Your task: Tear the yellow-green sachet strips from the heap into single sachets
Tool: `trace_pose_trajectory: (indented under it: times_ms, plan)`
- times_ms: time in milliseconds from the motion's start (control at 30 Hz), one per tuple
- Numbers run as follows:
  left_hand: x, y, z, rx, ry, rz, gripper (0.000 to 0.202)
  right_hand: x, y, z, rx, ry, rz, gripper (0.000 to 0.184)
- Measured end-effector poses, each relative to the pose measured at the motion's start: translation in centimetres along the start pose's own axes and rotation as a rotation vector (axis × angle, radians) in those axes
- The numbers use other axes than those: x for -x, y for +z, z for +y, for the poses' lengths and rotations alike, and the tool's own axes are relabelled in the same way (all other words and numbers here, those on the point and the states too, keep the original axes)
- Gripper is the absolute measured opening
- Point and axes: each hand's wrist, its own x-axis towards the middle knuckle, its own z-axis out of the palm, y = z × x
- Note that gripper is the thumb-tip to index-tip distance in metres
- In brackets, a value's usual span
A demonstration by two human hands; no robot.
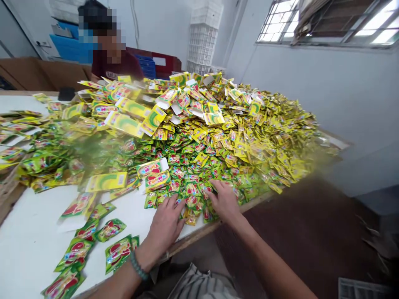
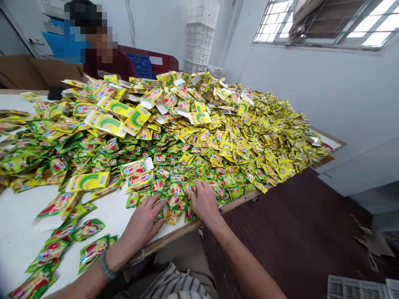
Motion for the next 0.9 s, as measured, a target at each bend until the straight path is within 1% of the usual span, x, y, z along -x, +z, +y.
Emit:
trace_pose_trajectory:
  times_ms: [67,133,167,233,300,333,433,467,533,567,633,667,733,833,900]
  plan:
    - [-0.9,-0.2,0.2,-0.079,-0.068,-0.086,0.041,-0.5,1.7,0.8,0.058,0.01,-0.07,0.038]
    - [-1.2,-0.8,0.0,-0.167,-0.15,-0.13,0.037,-1.4,3.1,0.5,0.048,0.012,-0.134,0.042]
    - [-1.2,-1.3,-0.2,-0.219,-0.201,-0.124,0.037,-1.9,3.6,0.2,0.014,0.007,-0.166,0.043]
    - [-0.6,-2.1,-0.5,-0.32,-0.297,-0.064,0.037,-2.6,4.2,-0.2,-0.085,-0.017,-0.207,0.044]
    - [0.1,-2.5,-0.3,-0.347,-0.327,-0.015,0.034,-2.6,4.1,-0.2,-0.172,-0.05,-0.206,0.041]
    - [0.3,-2.5,0.0,-0.329,-0.316,-0.022,0.031,-2.4,3.9,-0.2,-0.196,-0.064,-0.196,0.04]
    - [0.5,-1.3,1.3,-0.241,-0.282,-0.135,0.03,-1.1,2.9,-0.3,-0.202,-0.103,-0.165,0.037]
    - [0.4,-0.8,1.7,-0.215,-0.282,-0.173,0.029,-0.6,2.5,-0.5,-0.188,-0.109,-0.147,0.033]
    - [0.2,0.1,2.2,-0.152,-0.282,-0.21,0.023,0.3,2.0,-0.9,-0.176,-0.12,-0.114,0.023]
    - [0.1,0.4,2.1,-0.106,-0.283,-0.21,0.019,0.6,1.9,-1.1,-0.186,-0.135,-0.121,0.019]
    - [0.1,0.5,1.5,0.012,-0.317,-0.173,0.013,0.9,2.2,-1.7,-0.218,-0.206,-0.19,0.021]
    - [0.1,0.3,0.9,0.081,-0.359,-0.136,0.012,0.8,2.6,-2.0,-0.219,-0.252,-0.238,0.024]
    - [0.3,-0.4,-0.7,0.235,-0.479,-0.018,0.012,0.3,3.5,-2.8,-0.163,-0.33,-0.313,0.028]
    - [0.6,-1.9,-3.2,0.52,-0.643,0.2,0.023,-1.0,4.8,-4.2,-0.034,-0.38,-0.379,0.02]
    - [0.7,-2.5,-4.5,0.787,-0.694,0.283,0.031,-1.8,5.3,-5.2,-0.014,-0.375,-0.391,0.021]
